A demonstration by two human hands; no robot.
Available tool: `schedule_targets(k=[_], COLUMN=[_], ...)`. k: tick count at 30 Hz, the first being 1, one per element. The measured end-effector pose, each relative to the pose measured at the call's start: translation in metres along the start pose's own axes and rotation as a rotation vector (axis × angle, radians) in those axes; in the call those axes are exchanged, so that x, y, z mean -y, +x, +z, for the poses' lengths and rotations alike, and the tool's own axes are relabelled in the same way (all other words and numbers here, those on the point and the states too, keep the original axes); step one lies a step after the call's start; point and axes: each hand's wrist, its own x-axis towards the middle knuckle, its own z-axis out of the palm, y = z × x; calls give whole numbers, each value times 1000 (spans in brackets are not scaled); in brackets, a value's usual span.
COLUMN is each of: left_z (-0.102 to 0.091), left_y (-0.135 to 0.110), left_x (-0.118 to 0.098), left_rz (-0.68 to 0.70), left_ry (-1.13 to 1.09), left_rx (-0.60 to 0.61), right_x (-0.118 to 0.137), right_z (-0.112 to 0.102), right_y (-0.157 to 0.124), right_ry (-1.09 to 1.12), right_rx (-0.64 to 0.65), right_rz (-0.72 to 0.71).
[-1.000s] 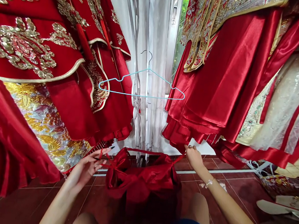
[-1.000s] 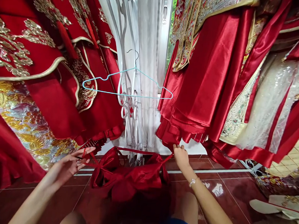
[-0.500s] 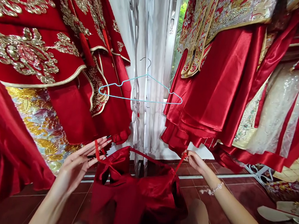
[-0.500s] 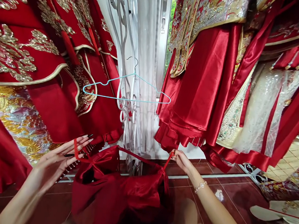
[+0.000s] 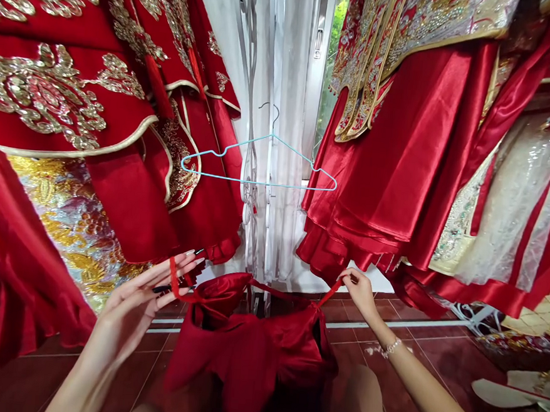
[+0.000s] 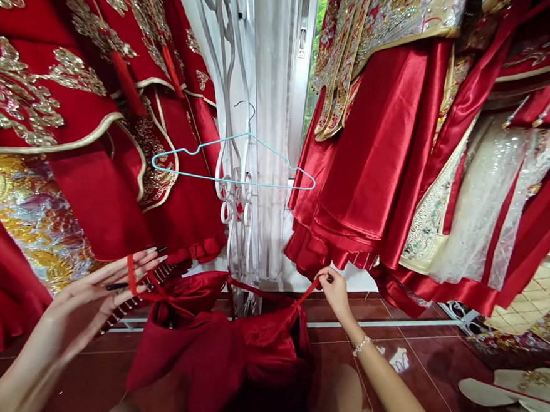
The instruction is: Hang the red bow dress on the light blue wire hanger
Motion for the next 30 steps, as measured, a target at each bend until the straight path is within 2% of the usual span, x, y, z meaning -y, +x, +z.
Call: schedule_targets(k=[3, 8, 12, 15, 18, 21, 25, 27, 30], left_z=[-4, -6, -3, -1, 0, 1, 1, 0, -3], left_y=[9, 26, 33, 33, 33, 33, 33, 33, 33], left_x=[-3, -11, -15, -16, -14, -11, -9, -9, -8], left_rz=[14, 77, 126, 140, 136, 131, 124, 117, 115], left_ry=[-9, 64, 115, 137, 141, 135, 128, 130, 136], left_rx=[-10, -11, -23, -41, -51, -59, -95, -109, -115], right_x=[0, 13, 28, 33, 33, 31, 27, 23, 17], right_z=[1, 2, -2, -5, -6, -4, 3, 7, 12], right_y=[14, 27, 26, 22, 15, 11, 11, 10, 8], right_ry=[39, 2, -394, -689, -762, -548, 100, 294, 402], right_rx=[22, 81, 168, 203, 239, 213, 205, 223, 213], right_rz=[85, 63, -69, -261, -406, -339, 121, 293, 349])
